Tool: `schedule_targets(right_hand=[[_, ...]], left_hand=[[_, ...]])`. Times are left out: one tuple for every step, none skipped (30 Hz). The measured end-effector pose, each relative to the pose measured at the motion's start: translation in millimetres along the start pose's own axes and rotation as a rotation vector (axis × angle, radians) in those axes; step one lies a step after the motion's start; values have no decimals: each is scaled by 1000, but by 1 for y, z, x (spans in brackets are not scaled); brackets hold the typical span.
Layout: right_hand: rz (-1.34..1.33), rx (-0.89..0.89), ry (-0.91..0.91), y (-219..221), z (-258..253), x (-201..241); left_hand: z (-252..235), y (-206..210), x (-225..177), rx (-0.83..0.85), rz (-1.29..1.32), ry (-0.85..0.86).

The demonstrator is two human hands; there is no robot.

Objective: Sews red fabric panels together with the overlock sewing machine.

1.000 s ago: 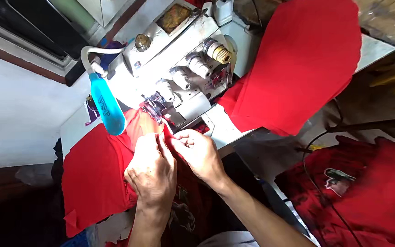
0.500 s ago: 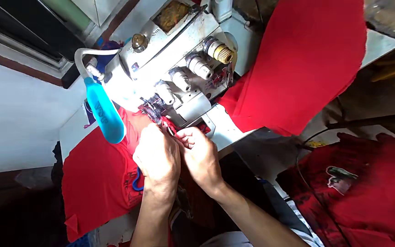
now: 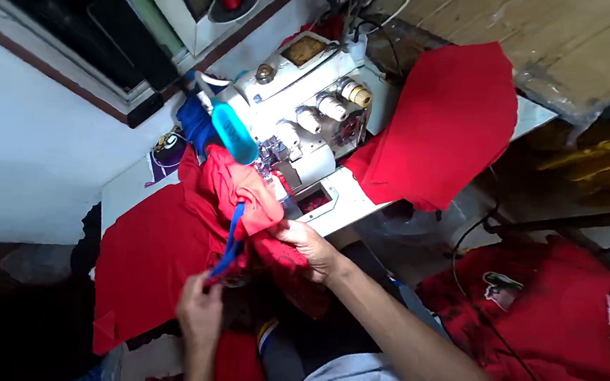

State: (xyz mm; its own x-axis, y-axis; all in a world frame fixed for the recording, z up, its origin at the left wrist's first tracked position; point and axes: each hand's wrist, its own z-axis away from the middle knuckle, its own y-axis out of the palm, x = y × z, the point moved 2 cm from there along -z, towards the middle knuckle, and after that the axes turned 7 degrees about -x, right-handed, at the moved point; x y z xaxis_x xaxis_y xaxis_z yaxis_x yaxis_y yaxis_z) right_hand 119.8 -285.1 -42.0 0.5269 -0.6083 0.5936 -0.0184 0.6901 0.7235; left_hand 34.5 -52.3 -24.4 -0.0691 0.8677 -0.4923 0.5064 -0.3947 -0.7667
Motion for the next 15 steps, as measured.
schedule_targets(right_hand=[[4,8,-33,4,2,-1],[48,-12,-85,5,2,-3],[105,-51,-141,4,2,-5],[148,-98,-181,3,2,-8],[181,-133,-204,2,2,-10],[205,-161,-219,1,3,-11],[216,-185,-221,0,5,-12],[229,-200,-221,-1,9,-14],[245,-213,-224,-1,11,-13],[264,-222,-230,-2,14,-12],[287,-229,-234,-2,16,-10],[312,-225,-230,-3,18,-7],[330,-221,-229,-5,20,-4],[344,-220,-238,-6,21,-2],[356,-223,-247,-7,21,0]], left_hand=[[-21,-22,6,-65,-8,6],[-41,-42,13,-136,-4,-9],[-60,-56,16,-175,-5,-24],[-72,-63,13,-161,-4,-31],[-78,-63,3,-131,-4,9],[-76,-55,-13,-89,-15,97],[-67,-40,-31,-44,-23,212],[-55,-22,-48,0,4,332],[-47,-3,-63,28,57,456],[-44,15,-75,40,89,571],[-46,28,-81,35,107,664],[-51,38,-83,21,122,730],[-57,44,-83,6,139,773],[-62,46,-82,-12,165,799],[-66,46,-82,-25,186,813]])
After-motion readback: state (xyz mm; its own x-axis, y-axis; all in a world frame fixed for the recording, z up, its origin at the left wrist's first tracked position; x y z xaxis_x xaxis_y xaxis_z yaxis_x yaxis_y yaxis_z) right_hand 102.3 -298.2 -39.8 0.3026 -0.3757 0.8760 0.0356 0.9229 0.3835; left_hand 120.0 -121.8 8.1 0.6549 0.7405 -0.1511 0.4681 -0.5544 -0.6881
